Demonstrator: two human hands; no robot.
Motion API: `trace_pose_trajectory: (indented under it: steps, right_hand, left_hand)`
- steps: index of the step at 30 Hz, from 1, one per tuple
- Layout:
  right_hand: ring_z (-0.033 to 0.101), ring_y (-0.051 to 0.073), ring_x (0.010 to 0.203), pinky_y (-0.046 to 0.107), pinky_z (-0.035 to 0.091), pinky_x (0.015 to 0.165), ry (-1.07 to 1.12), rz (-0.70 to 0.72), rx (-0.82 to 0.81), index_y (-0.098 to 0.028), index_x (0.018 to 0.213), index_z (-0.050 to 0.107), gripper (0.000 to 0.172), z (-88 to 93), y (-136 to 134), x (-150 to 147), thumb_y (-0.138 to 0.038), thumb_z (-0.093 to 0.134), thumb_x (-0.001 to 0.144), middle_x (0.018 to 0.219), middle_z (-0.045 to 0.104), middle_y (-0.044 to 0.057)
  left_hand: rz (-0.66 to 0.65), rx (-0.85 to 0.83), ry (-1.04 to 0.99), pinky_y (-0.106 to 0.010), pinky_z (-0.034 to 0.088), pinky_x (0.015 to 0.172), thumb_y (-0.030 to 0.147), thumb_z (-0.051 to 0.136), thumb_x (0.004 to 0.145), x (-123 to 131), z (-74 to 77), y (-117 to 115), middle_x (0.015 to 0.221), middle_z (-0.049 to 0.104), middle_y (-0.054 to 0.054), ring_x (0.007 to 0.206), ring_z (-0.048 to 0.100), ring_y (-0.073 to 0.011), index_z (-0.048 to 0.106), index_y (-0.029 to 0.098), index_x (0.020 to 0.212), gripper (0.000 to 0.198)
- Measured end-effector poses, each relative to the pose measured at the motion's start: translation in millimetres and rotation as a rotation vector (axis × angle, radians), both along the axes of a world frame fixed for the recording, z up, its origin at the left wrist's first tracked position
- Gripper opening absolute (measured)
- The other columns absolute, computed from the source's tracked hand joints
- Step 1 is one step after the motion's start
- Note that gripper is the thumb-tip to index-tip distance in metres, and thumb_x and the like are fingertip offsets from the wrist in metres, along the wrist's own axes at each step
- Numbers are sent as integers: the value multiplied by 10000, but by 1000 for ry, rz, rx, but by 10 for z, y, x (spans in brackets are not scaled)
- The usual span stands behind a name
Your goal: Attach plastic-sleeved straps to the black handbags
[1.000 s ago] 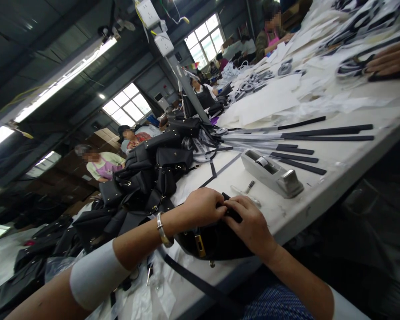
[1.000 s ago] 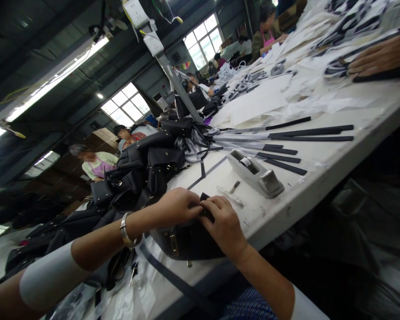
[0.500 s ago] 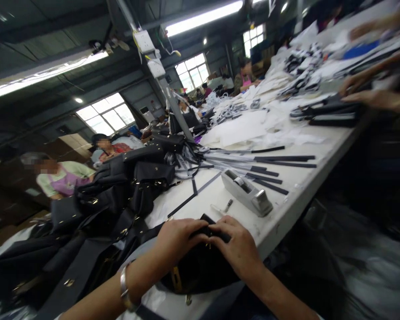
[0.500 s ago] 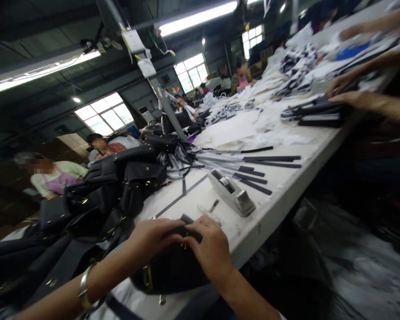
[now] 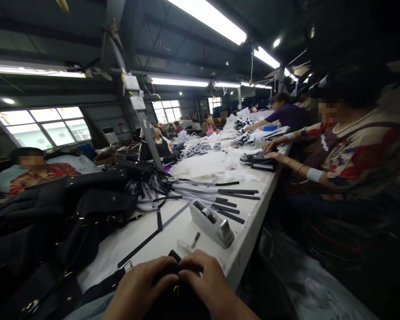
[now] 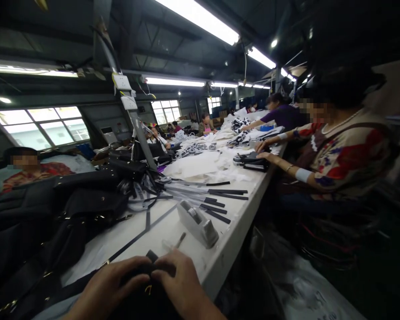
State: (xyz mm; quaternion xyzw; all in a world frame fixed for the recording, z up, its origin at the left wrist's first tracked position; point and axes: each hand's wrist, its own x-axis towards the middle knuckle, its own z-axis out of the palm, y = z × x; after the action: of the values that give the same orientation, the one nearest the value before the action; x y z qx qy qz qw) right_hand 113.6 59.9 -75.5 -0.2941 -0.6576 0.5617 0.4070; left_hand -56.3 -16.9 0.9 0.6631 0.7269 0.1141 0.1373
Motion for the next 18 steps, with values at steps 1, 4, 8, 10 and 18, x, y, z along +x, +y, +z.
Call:
trace_pose_trajectory:
  steps: [1,4,8,10,18]
  right_hand:
    - [705,204,852,286,531,783,-8,6,-16,-223,875,788,171,0,3,-2,-142,730,736,859,746,14]
    - [709,213,815,287,523,751,-38,5,-68,-194,817,797,125,11,9,-9,-163,745,708,796,749,25]
    - [667,163,714,248,473,679,-18,210,-310,-151,819,796,188,-4,94,1,-246,812,658,728,729,17]
    - [618,117,663,218,436,650,8,332,-392,-141,833,791,265,-21,178,20,-309,851,637,702,706,0]
    - [553,70,594,211,433,640,-51,612,-462,-132,821,778,407,3,462,83,-393,919,543,660,653,-20]
  left_hand:
    - [-6,3,-7,-292,530,880,414,597,877,2,-4,-5,1104,767,35,1031,712,-247,713,352,1102,260]
    - [-6,22,3,-279,526,861,375,605,868,0,-26,-32,1095,767,44,1018,714,-238,699,362,1102,252]
    - [-50,30,-10,-240,520,802,346,608,863,-34,-85,-70,1040,775,52,963,726,-218,691,363,1098,249]
    - [-73,25,-21,-223,517,786,336,612,859,-60,-121,-80,1027,777,48,951,729,-213,691,363,1100,255]
    - [-153,114,-51,-174,518,717,305,625,849,-81,-201,-77,968,783,71,851,742,-181,709,380,1048,228]
